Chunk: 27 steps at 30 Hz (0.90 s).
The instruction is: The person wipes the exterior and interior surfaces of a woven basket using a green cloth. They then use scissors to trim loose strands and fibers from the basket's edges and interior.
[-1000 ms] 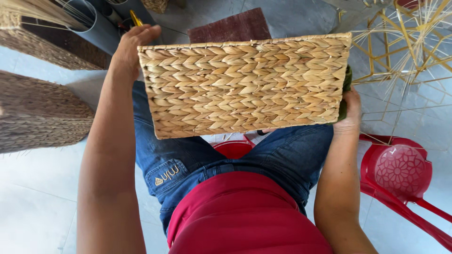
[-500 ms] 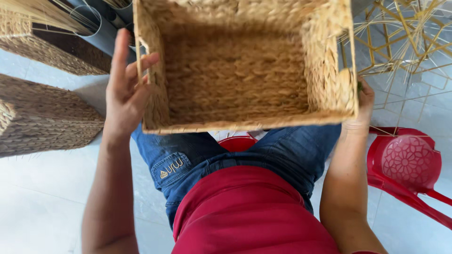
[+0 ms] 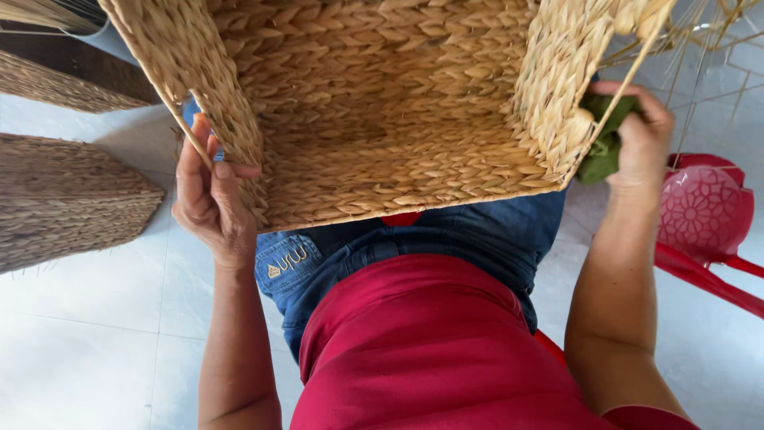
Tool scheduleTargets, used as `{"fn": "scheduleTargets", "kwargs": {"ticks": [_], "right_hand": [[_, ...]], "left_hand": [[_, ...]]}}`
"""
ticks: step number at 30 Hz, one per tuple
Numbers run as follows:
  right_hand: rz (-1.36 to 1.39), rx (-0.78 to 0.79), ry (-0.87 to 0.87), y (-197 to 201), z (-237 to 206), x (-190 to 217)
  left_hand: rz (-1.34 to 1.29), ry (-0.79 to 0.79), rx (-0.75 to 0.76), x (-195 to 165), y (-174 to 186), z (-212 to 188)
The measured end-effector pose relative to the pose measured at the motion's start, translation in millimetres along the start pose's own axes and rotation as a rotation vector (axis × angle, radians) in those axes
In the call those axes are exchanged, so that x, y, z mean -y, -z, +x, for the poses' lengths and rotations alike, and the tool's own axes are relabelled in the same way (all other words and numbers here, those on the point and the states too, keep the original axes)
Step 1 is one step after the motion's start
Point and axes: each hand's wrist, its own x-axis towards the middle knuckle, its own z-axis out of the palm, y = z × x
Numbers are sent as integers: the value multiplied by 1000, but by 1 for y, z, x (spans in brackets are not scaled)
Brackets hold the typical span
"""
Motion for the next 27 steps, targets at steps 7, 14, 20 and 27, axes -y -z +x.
{"fn": "scheduleTargets", "kwargs": {"ticks": [7, 14, 20, 27], "right_hand": [[-89, -72, 345, -72, -21, 101], [-848, 677, 403, -309, -40, 35], [-951, 859, 278, -304, -46, -32], [-1391, 601, 201, -148, -18, 7]], "left_hand": [[-59, -42, -83, 21, -5, -22], [-24, -88, -87, 28, -10, -26], [-39, -89, -123, 19, -20, -30], [17, -117, -83, 13, -17, -30]]}}
